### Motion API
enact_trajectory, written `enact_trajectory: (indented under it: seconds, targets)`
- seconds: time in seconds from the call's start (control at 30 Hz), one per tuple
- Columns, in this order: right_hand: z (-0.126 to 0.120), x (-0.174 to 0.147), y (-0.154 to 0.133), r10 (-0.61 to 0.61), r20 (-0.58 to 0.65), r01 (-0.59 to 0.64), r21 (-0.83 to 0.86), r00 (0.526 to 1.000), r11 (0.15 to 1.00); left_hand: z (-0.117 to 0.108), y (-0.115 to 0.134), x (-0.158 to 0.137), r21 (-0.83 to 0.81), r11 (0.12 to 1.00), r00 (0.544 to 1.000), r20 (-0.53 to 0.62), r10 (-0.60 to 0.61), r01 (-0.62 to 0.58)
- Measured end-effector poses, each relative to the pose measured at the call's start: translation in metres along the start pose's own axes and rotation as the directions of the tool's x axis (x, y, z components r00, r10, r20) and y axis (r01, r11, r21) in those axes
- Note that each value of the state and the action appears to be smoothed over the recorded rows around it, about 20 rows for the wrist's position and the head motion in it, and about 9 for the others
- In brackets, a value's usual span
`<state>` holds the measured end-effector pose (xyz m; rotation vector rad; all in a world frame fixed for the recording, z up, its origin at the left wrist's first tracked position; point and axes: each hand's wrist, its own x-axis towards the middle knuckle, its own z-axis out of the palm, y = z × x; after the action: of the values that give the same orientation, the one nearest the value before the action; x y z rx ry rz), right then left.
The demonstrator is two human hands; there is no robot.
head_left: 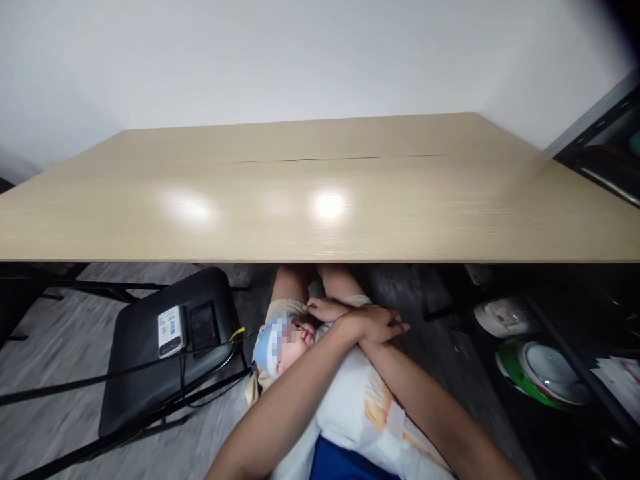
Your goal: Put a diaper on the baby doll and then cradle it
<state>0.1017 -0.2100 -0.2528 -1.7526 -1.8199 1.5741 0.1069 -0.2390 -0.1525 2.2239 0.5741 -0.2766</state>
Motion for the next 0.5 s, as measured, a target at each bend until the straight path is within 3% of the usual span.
enact_trajectory:
  seconds: [0.27, 0.5]
  targets:
    - [-0.0022, -0.003, -0.0024, -0.058, 0.003, 0.058, -0.078, 0.998, 0.995, -0.0005, -0.0007, 0.0003, 0.001, 1.0, 1.0, 0.018, -0.005, 0.005]
    - [-0.004, -0.006, -0.0071, -0.023, 0.013, 0.024, -0.046, 1.0, 0.999, -0.0016, 0.0003, -0.0014, 0.009, 1.0, 1.0, 0.014, 0.01, -0.01]
